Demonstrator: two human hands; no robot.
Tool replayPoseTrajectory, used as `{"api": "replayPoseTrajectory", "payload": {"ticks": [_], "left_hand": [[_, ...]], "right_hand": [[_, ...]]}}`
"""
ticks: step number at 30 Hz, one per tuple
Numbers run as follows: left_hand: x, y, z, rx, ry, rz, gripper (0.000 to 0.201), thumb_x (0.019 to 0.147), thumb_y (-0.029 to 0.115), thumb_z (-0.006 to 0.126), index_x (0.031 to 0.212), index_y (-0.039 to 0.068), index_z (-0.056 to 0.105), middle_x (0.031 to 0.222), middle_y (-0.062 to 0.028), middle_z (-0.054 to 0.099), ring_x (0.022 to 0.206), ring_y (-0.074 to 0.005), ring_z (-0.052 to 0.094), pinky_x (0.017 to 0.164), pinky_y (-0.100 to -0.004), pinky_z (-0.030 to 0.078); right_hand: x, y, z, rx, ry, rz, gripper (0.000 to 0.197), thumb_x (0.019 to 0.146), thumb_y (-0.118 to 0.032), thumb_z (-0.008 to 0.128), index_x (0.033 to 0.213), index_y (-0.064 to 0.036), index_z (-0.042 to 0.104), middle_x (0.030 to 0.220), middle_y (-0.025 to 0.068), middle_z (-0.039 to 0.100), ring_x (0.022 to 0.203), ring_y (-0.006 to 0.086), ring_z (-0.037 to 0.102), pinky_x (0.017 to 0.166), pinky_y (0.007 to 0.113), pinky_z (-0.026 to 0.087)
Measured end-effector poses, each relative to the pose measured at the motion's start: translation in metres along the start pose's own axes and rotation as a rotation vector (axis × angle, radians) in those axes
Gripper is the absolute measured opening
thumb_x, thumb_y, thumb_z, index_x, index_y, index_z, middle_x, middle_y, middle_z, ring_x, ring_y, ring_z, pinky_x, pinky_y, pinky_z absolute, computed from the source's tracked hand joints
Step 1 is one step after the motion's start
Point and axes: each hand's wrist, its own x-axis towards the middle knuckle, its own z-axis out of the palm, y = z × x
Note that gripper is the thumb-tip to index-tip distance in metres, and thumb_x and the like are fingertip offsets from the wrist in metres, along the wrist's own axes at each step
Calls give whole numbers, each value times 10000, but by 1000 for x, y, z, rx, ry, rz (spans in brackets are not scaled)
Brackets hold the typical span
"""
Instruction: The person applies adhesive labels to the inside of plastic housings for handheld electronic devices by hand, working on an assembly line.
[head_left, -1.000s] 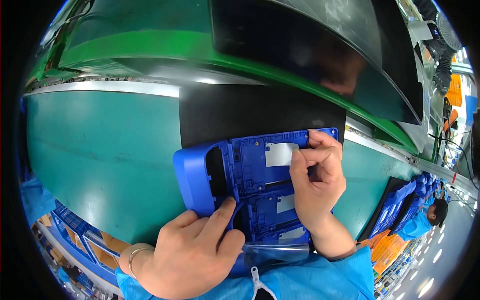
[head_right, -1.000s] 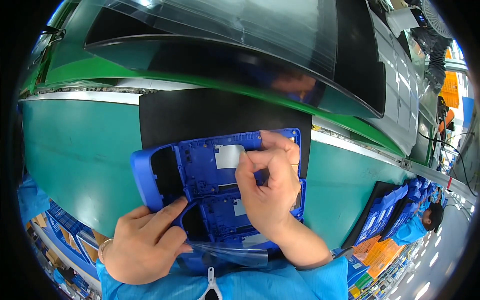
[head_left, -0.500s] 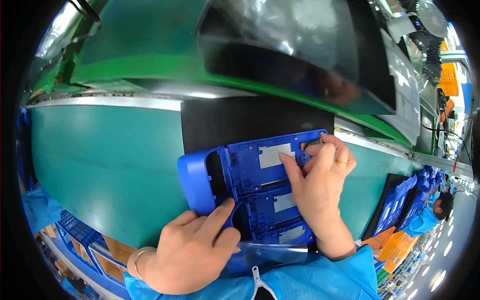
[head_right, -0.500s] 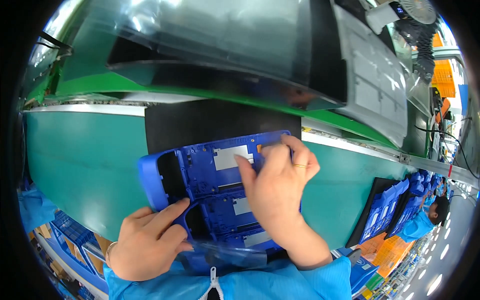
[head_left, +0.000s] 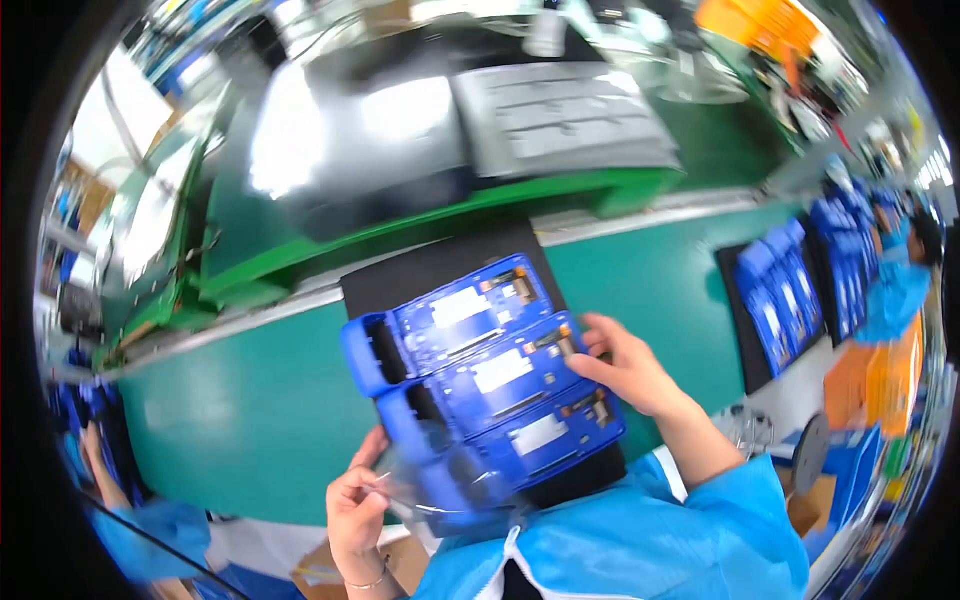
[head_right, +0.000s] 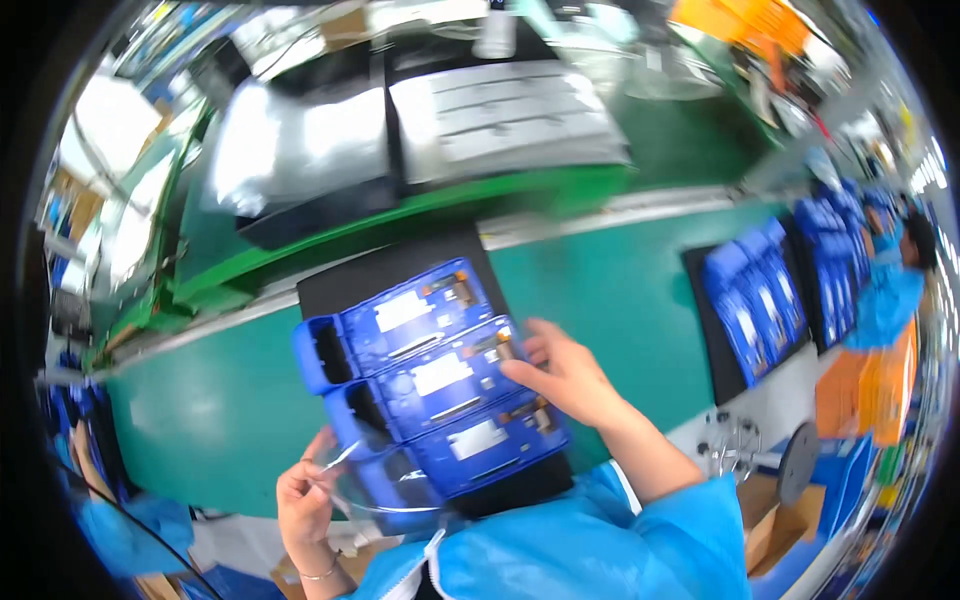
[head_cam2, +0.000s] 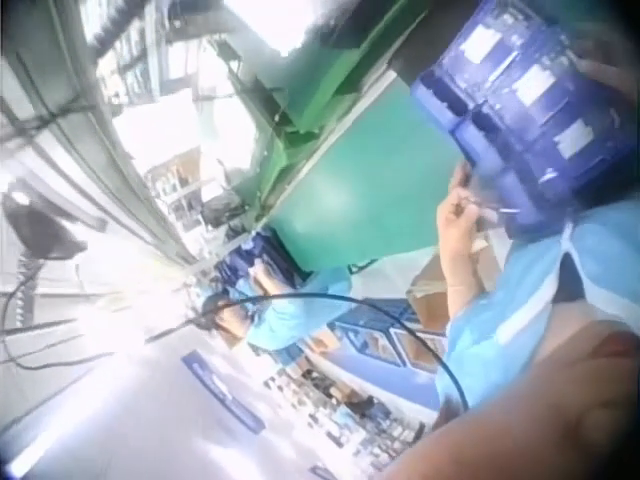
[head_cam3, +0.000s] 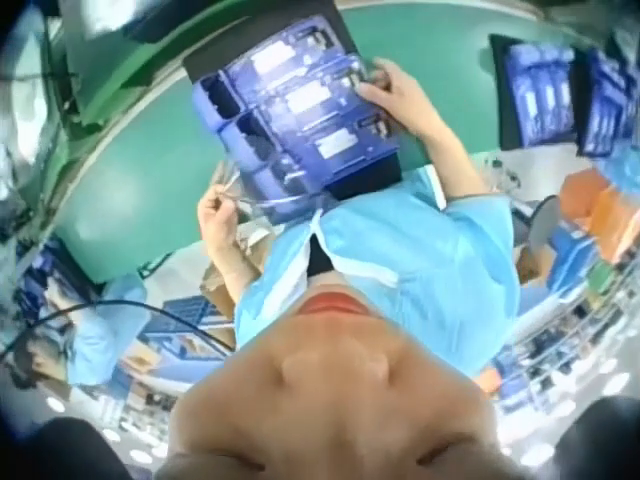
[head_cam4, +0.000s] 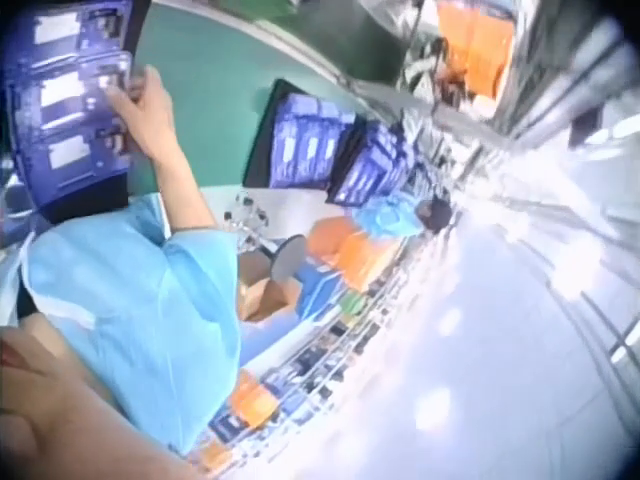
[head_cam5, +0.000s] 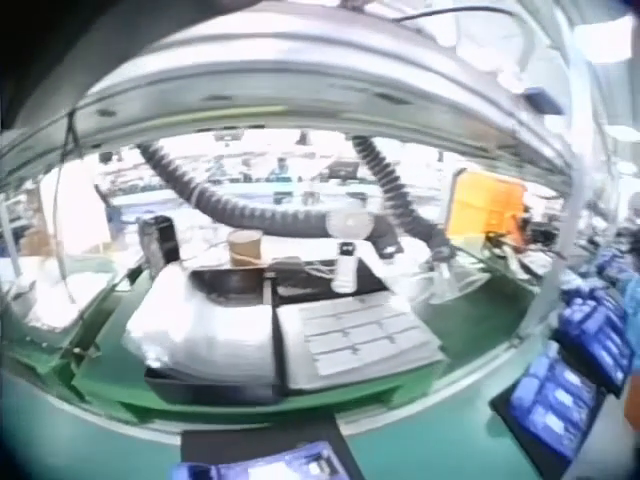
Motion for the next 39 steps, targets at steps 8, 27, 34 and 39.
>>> {"api": "replayPoseTrajectory", "payload": {"ticks": [8,27,34,39], "left_hand": [[35,5,30,10,-175,-87,334,670,252,825,753,65,561,1405,-251,367,1256,-364,417,905,-448,449],[84,13,111,14,-381,37,298,759,276,760,806,51,570,1288,-218,509,1250,-336,438,995,-455,357],[89,5,100,-69,-429,-17,278,777,227,747,822,26,560,1279,-240,505,1146,-311,533,962,-433,443],[91,-1,102,-81,-411,8,284,769,222,753,817,21,558,1222,-230,546,1101,-302,560,943,-427,452]], "right_hand": [[-56,75,7,846,92,-259,500,801,-127,689,1208,7,432,1167,118,544,1058,181,537,934,330,435],[-142,225,-211,934,1255,-365,324,879,-178,598,1131,11,525,984,117,633,816,200,645,723,339,545],[-123,254,-223,878,1310,-174,492,908,-294,579,1227,45,420,1145,185,553,1029,282,572,883,404,472],[-122,194,-192,-633,1572,109,620,824,-260,627,1299,47,373,1368,258,338,1280,385,334,1042,434,295]]}}
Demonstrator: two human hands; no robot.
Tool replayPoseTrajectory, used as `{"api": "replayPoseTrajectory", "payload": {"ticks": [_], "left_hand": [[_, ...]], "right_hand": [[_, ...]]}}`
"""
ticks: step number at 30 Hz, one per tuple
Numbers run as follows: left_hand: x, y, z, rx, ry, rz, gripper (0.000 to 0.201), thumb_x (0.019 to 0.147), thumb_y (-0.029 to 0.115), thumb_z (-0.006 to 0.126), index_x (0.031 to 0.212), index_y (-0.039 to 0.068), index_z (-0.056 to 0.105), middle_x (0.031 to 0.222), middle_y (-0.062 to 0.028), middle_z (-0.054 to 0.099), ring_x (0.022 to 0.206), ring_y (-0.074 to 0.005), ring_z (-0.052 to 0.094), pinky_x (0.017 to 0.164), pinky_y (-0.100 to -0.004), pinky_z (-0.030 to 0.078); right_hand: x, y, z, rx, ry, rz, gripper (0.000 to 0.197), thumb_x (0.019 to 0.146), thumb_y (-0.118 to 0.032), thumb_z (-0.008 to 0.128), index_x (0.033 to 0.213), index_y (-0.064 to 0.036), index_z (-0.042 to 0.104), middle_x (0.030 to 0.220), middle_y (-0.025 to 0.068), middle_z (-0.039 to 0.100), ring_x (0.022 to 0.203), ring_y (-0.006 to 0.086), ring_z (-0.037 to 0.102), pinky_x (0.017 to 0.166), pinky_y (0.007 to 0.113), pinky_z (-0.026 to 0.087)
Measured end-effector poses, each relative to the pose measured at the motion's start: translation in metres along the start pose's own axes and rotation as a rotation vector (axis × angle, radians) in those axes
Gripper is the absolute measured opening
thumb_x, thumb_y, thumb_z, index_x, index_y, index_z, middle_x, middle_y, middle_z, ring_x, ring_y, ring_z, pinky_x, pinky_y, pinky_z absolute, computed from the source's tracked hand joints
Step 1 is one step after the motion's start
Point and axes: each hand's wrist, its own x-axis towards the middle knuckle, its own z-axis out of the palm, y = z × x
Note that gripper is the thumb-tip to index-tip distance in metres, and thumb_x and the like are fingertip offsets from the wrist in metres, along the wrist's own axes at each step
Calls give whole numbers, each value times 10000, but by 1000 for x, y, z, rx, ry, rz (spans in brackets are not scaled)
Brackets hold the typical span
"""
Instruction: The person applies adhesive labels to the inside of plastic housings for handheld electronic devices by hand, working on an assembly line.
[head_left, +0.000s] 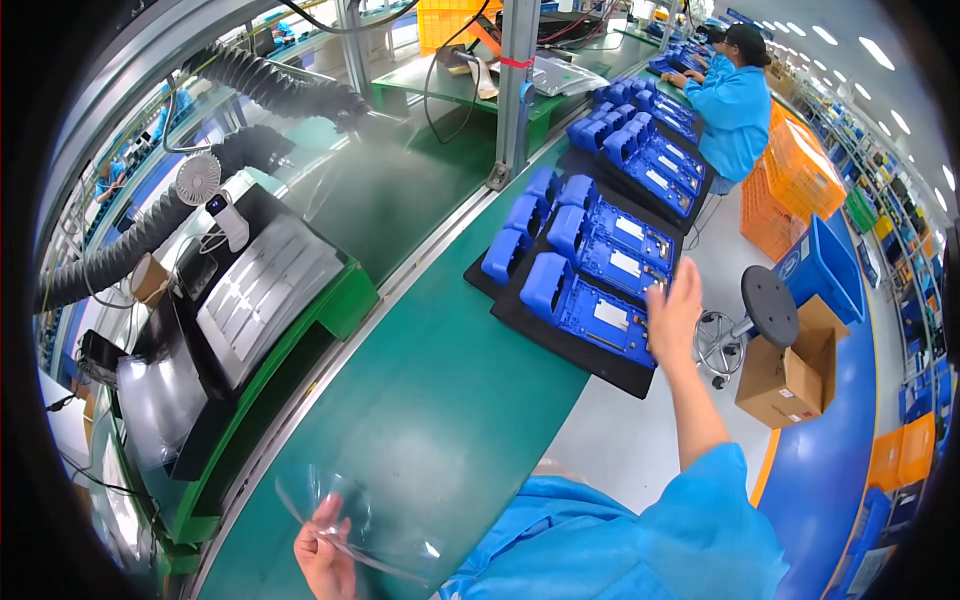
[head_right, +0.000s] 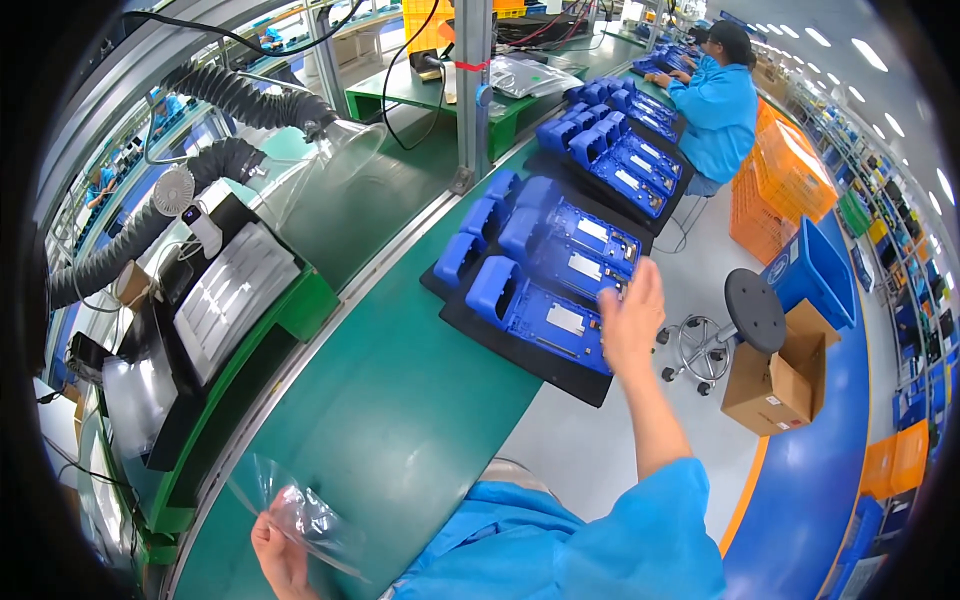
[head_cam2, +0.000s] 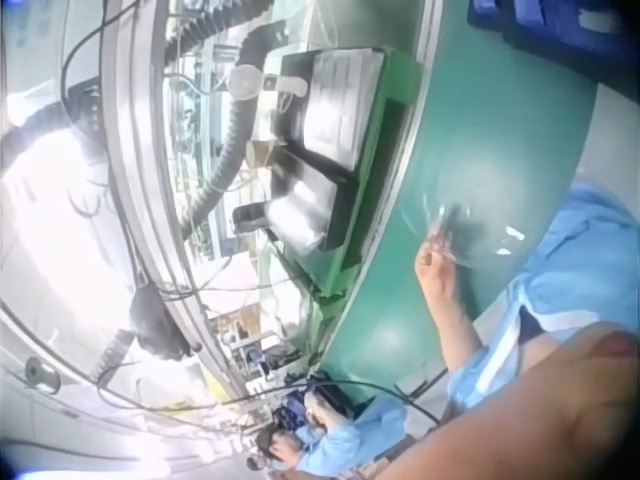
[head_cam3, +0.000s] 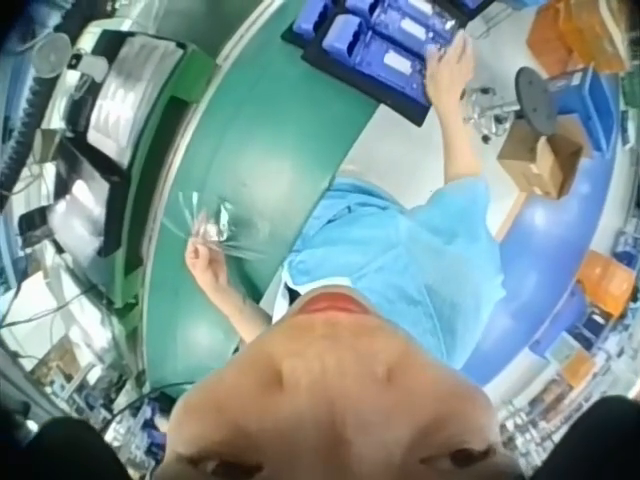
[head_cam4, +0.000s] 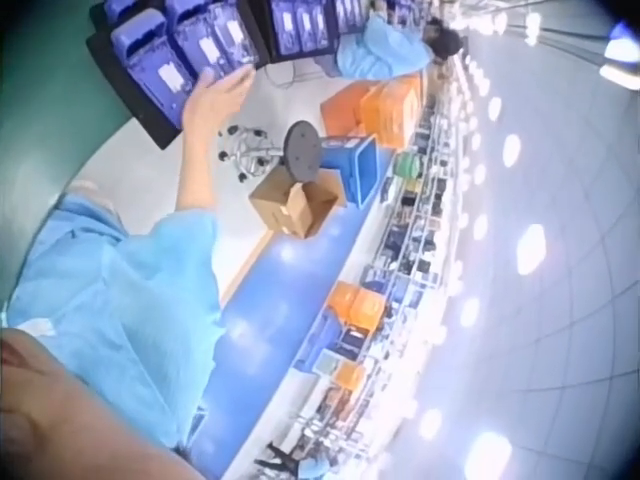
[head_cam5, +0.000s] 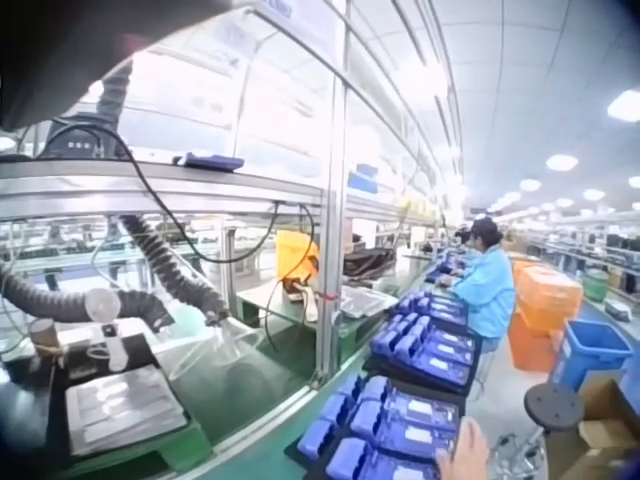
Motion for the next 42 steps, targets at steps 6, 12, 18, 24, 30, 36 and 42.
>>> {"api": "replayPoseTrajectory", "payload": {"ticks": [6,12,18,24,30,36,42], "left_hand": [[-4,-4,-26,-82,-43,-128,395,814,174,706,1076,-70,541,1262,-217,520,1140,-311,527,948,-408,428],[-7,4,-25,-84,-28,-150,477,818,182,703,1157,-90,507,1302,-231,485,1159,-292,518,952,-358,430],[-12,11,-29,-87,-2,-133,258,814,180,708,905,-22,577,1338,-259,441,1164,-277,512,949,-369,428],[-21,11,-38,-72,44,-121,229,815,188,707,829,4,570,1359,-279,409,1211,-320,468,1000,-411,371],[-25,8,-30,-86,68,-110,215,820,183,699,839,18,563,1334,-275,439,1237,-354,439,1035,-459,320],[-37,16,-43,-12,156,-42,236,793,189,715,884,15,585,1182,-205,561,1131,-311,525,959,-448,396],[-72,55,-47,285,471,184,298,756,248,742,815,0,589,891,-108,623,836,-209,599,758,-321,475]], "right_hand": [[-57,-75,3,-243,-321,-655,796,720,-359,713,1380,-93,357,1476,94,277,1290,459,282,1002,622,262],[-46,-79,19,-387,-307,-633,786,736,-325,702,1388,-85,335,1493,87,243,1264,488,305,946,647,318],[-18,-72,37,-429,-316,-629,823,752,-317,692,1412,-60,273,1505,106,207,1241,495,344,939,637,348],[8,-53,52,-480,-381,-625,843,806,-317,652,1444,-60,165,1521,109,138,1252,507,329,955,638,338],[36,-35,60,-497,-404,-604,840,822,-323,636,1447,-56,142,1523,113,123,1261,496,327,981,613,332],[41,-47,82,-458,-386,-641,854,783,-280,678,1438,-29,190,1498,162,198,1244,483,354,995,547,336],[16,-69,51,-524,-305,-605,822,787,-292,665,1441,-32,240,1507,172,197,1374,344,214,1103,465,168]]}}
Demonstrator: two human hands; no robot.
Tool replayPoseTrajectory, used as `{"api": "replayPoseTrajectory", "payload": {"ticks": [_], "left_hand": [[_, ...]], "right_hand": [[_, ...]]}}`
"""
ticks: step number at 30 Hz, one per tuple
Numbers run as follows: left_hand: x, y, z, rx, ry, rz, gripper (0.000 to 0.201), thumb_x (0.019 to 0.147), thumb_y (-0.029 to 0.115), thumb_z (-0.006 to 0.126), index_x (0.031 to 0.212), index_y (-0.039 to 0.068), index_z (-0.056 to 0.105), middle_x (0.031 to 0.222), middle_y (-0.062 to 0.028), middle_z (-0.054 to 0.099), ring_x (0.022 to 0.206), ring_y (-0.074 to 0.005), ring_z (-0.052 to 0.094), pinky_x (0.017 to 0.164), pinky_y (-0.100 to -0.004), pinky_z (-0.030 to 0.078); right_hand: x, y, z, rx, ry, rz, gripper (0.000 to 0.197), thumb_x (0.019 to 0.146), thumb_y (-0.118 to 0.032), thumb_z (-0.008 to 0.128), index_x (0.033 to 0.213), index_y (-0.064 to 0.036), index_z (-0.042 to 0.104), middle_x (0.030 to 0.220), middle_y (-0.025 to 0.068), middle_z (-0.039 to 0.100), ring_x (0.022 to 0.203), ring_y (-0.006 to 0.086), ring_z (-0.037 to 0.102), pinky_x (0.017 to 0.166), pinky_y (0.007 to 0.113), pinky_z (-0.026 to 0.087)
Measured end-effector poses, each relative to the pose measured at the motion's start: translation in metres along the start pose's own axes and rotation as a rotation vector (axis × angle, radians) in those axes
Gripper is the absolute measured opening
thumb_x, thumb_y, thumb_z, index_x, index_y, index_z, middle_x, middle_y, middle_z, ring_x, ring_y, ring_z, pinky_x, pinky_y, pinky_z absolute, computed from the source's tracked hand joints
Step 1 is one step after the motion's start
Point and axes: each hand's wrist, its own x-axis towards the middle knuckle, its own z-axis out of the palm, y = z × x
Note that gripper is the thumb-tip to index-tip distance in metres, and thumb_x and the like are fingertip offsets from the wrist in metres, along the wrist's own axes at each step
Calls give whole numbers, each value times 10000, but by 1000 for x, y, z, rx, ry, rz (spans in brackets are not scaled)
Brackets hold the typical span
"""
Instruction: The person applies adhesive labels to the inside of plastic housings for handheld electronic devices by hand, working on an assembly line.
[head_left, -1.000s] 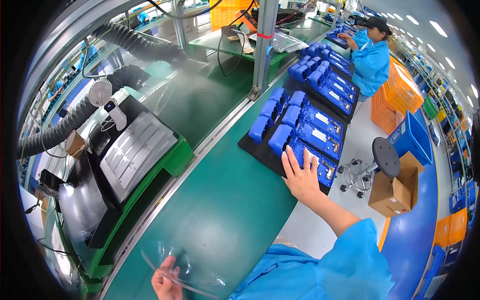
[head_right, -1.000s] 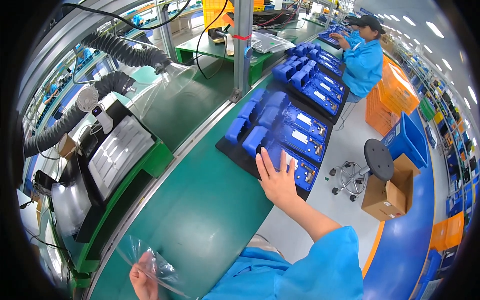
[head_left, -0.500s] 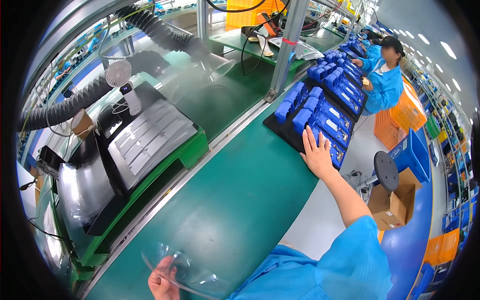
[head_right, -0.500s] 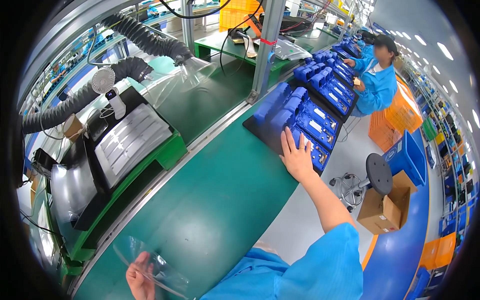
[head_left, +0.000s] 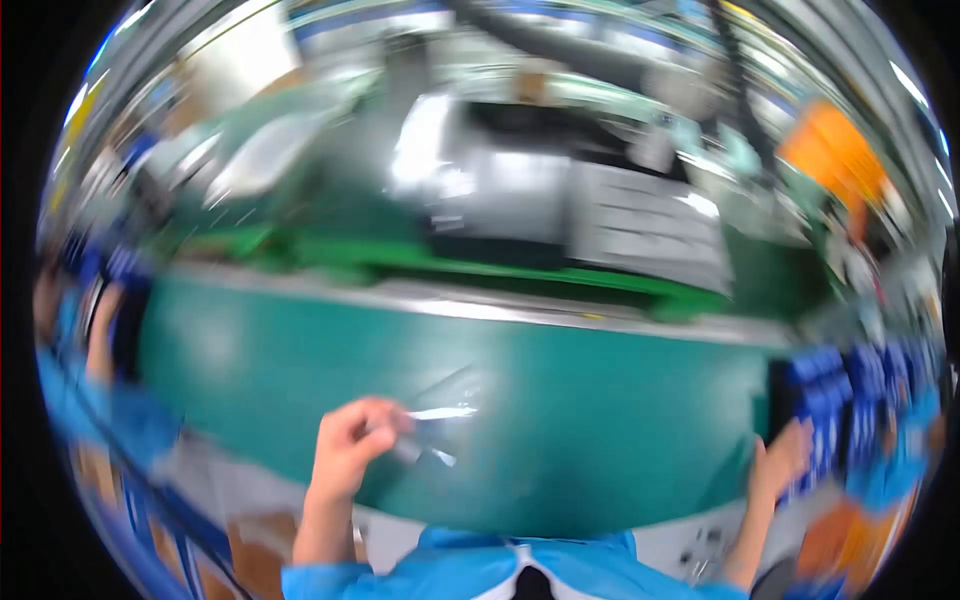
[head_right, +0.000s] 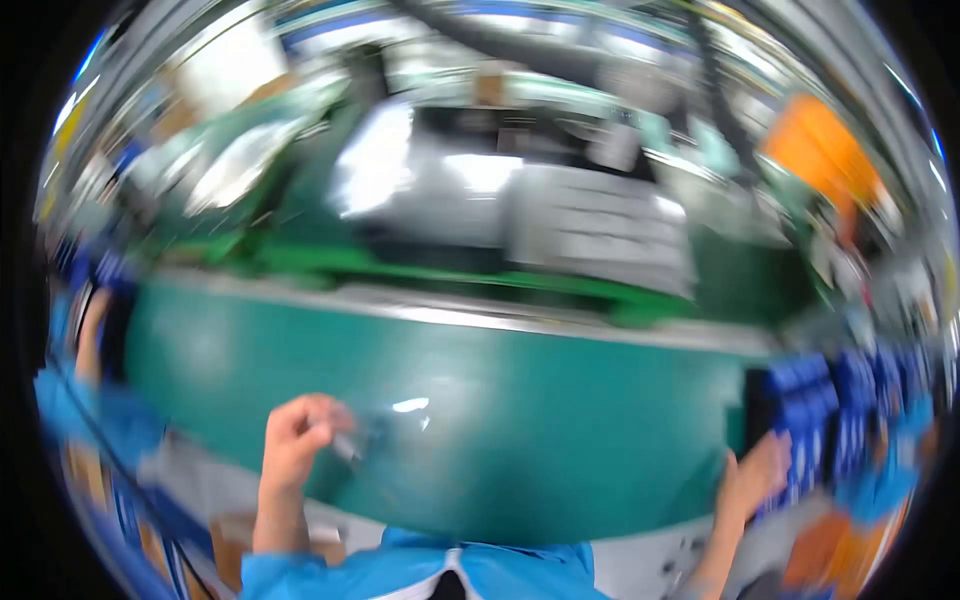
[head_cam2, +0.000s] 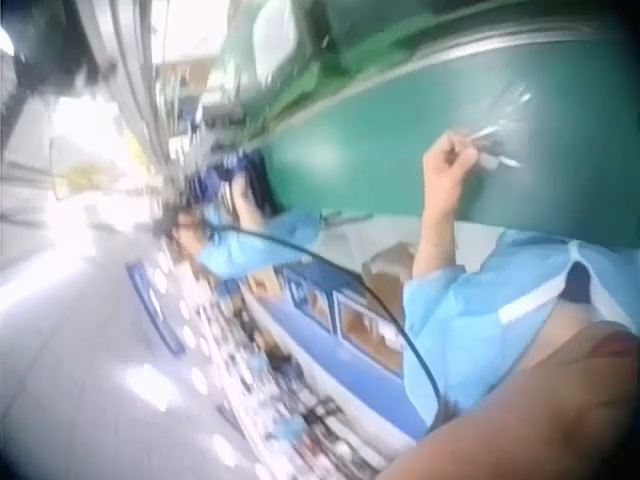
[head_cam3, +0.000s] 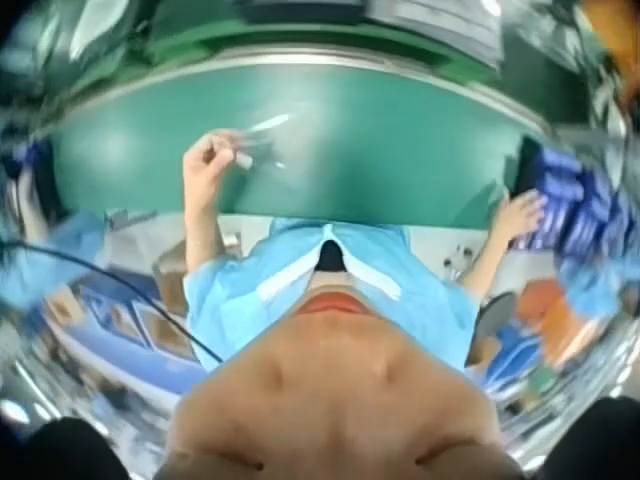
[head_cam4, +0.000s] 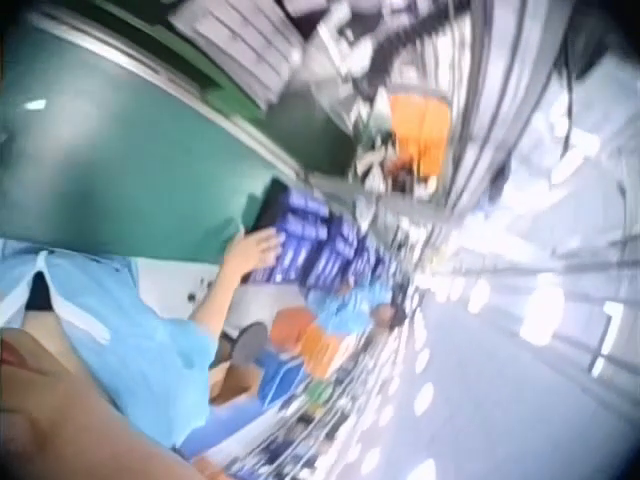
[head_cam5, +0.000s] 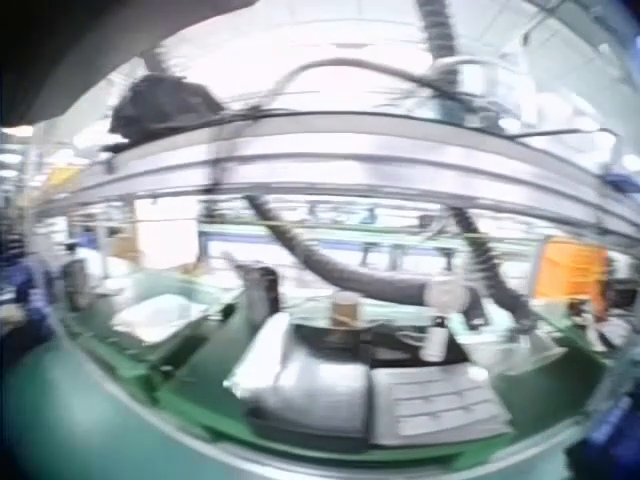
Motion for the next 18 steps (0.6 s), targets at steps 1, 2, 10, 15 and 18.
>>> {"api": "replayPoseTrajectory", "payload": {"ticks": [1,2,10,15,18], "left_hand": [[-5,10,-13,50,63,43,284,768,238,731,824,-5,596,886,-95,622,831,-197,592,753,-307,467],[-14,18,-27,83,176,81,259,783,227,715,815,1,593,885,-86,623,833,-183,586,753,-298,462],[-91,7,-130,-103,750,302,184,852,176,659,875,3,600,873,-69,639,793,-151,593,729,-292,479],[-30,-21,-67,-84,243,-20,123,848,127,636,875,11,605,833,-68,637,758,-146,601,653,-286,491],[18,-22,-8,212,-393,-231,165,821,155,666,850,2,611,790,-49,637,730,-126,586,639,-282,484]], "right_hand": [[-3,-19,-26,26,6,6,773,806,-271,651,1433,-38,263,1505,174,200,1366,349,231,1087,473,208],[-5,-37,-46,39,44,-61,726,830,-258,629,1426,-42,277,1505,167,206,1353,359,254,1072,481,241],[-49,-201,-117,1035,39,-1005,558,896,-153,516,1380,29,306,1446,261,238,1282,407,343,1024,462,311],[-61,-269,-115,1707,-537,-1022,487,897,-105,478,1339,46,338,1226,189,405,920,213,533,736,288,461],[-45,-300,-114,1899,-680,-903,416,943,-173,458,1285,51,380,1135,167,481,845,186,553,719,283,468]]}}
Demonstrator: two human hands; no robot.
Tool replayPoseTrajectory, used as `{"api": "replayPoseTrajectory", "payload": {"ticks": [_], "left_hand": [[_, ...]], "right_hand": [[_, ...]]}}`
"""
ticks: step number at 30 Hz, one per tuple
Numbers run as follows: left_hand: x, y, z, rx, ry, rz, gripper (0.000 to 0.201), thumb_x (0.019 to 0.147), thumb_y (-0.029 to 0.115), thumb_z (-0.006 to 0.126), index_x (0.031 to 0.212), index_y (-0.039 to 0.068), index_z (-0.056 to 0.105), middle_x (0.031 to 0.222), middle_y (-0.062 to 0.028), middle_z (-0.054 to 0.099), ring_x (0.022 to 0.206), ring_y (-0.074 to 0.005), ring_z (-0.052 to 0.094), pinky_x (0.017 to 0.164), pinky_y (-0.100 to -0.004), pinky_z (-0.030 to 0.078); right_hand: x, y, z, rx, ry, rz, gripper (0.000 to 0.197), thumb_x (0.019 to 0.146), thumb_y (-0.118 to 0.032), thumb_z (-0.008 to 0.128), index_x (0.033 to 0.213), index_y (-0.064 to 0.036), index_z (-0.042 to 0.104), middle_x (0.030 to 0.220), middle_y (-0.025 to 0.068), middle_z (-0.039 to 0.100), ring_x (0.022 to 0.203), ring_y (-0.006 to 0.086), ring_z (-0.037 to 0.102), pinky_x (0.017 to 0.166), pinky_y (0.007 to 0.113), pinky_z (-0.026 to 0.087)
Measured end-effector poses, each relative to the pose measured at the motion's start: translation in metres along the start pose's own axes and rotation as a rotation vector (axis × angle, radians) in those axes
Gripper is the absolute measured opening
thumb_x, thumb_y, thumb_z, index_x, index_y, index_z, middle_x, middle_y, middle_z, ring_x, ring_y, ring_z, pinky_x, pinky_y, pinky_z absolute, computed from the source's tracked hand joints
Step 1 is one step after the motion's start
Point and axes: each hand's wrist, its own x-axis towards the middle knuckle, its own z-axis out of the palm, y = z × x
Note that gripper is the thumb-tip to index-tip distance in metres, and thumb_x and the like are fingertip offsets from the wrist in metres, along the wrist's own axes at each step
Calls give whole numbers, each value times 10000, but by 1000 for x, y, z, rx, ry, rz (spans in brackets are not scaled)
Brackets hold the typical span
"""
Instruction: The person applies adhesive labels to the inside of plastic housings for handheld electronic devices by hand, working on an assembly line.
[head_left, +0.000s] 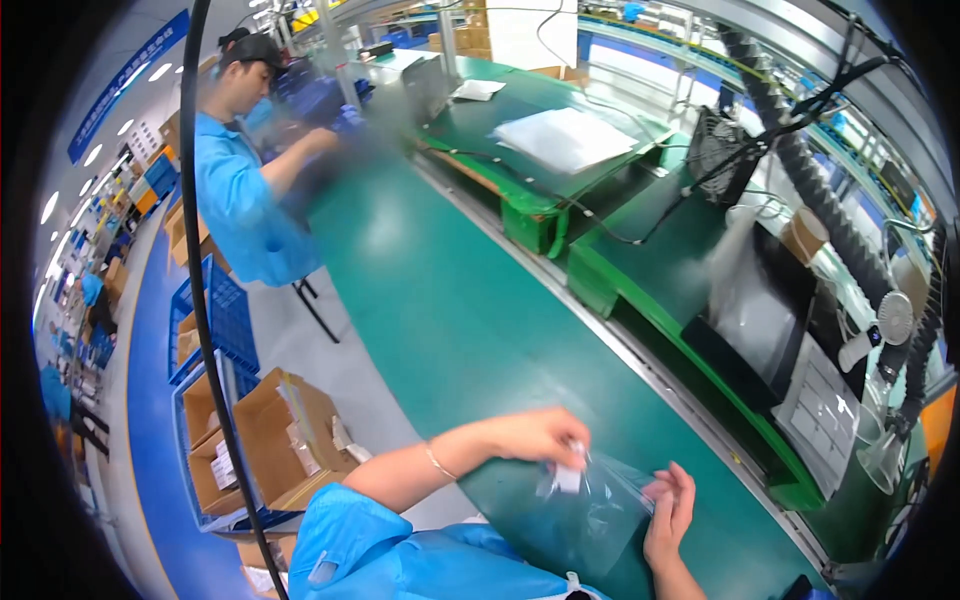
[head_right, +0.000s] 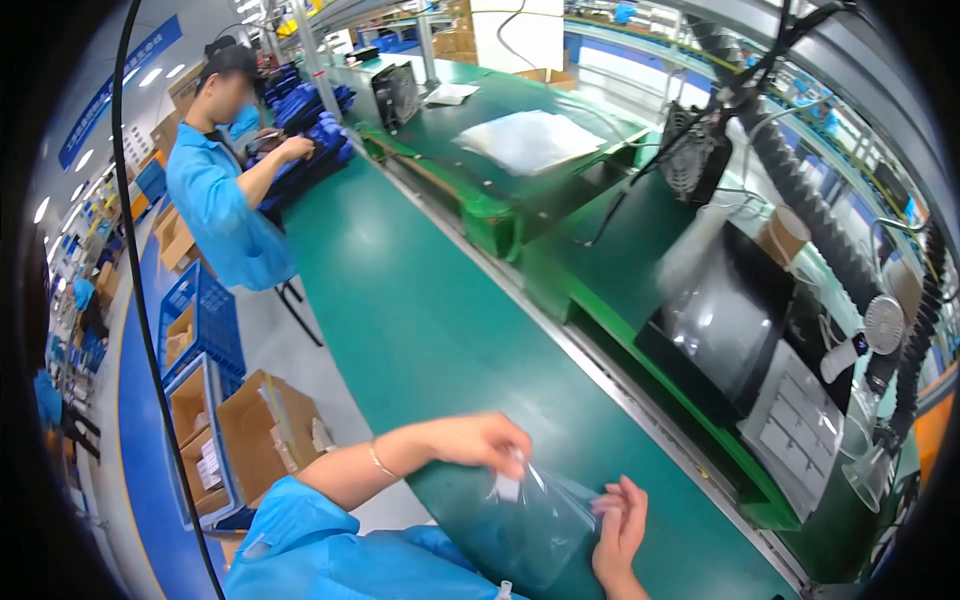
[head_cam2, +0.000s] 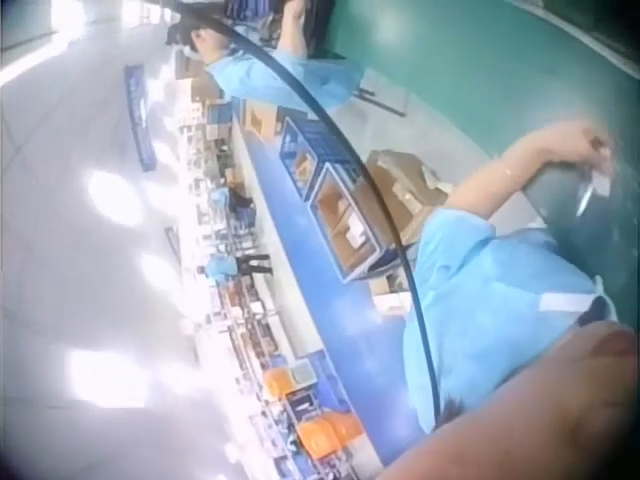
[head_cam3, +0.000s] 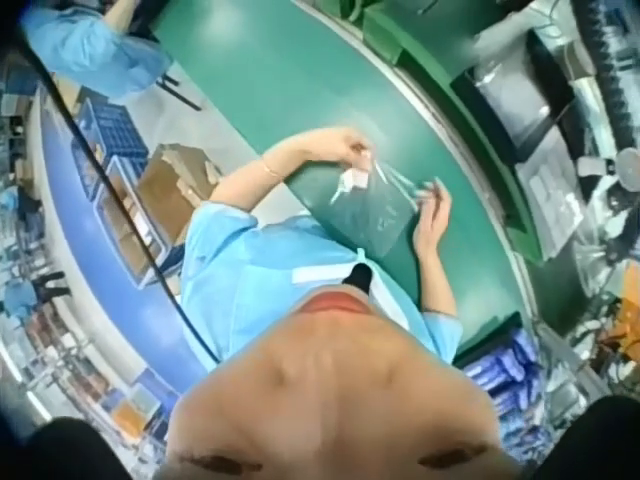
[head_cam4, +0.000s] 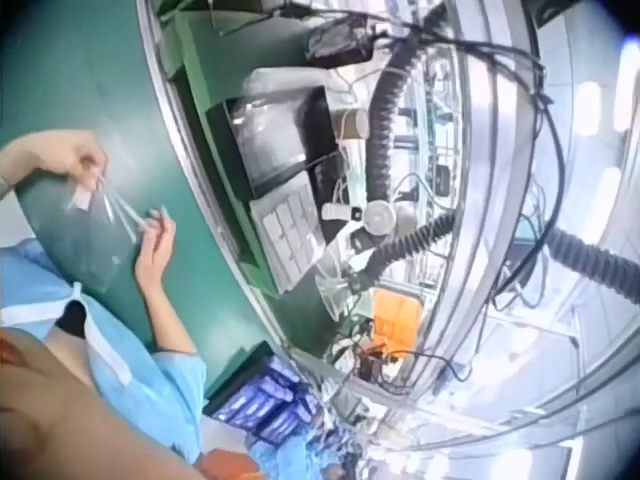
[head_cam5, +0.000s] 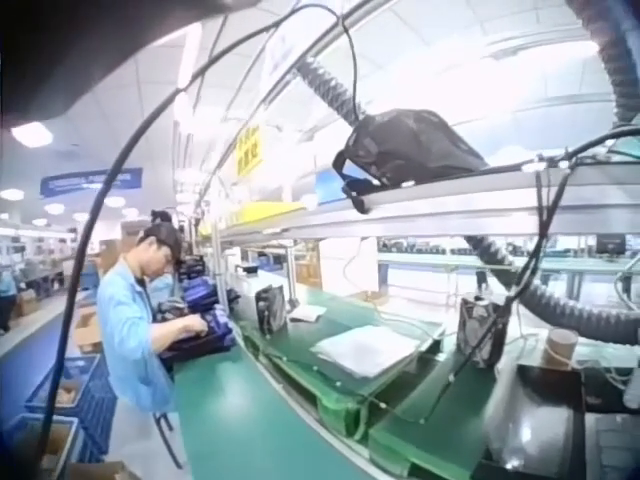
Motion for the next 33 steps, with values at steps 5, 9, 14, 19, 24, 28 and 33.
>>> {"api": "replayPoseTrajectory", "payload": {"ticks": [5,9,14,19,24,28,33], "left_hand": [[74,-9,47,567,-308,191,185,820,209,664,807,34,605,669,-94,599,650,-154,594,554,-313,460],[79,-18,42,405,-356,78,200,805,238,662,819,46,608,606,-100,556,581,-218,571,522,-350,416],[71,-14,29,442,-337,91,186,806,237,652,833,57,608,593,-97,538,556,-249,545,523,-367,386],[67,-11,29,409,-327,90,192,806,229,654,825,49,590,585,-102,523,548,-271,526,520,-382,374],[76,-22,37,430,-297,216,224,780,227,670,794,27,570,593,-115,528,558,-292,527,525,-392,376],[79,-33,42,406,-305,199,262,734,227,691,747,6,550,608,-126,546,591,-310,554,543,-407,391],[71,-36,39,414,-292,167,264,725,226,693,735,5,549,611,-135,549,611,-317,565,555,-408,401]], "right_hand": [[23,11,-14,636,-58,236,332,983,-202,415,1190,53,463,1001,154,584,827,209,610,762,320,504],[16,11,-18,434,-253,294,276,939,-115,512,1164,44,518,1022,142,596,924,216,624,817,327,514],[23,2,-13,59,-437,66,242,862,5,592,1102,35,588,1008,123,613,902,176,633,777,261,515],[26,-4,-12,11,-427,52,223,846,6,605,1069,15,615,983,119,631,828,170,646,732,256,524],[20,-2,-15,-53,-357,103,167,843,52,569,1001,51,623,935,117,616,811,166,643,727,262,529],[17,-4,-13,-5,-324,121,161,821,46,587,975,47,634,916,122,631,773,159,659,683,245,525],[17,-5,-6,-13,-331,135,165,819,63,574,975,58,629,904,122,626,763,160,655,684,245,526]]}}
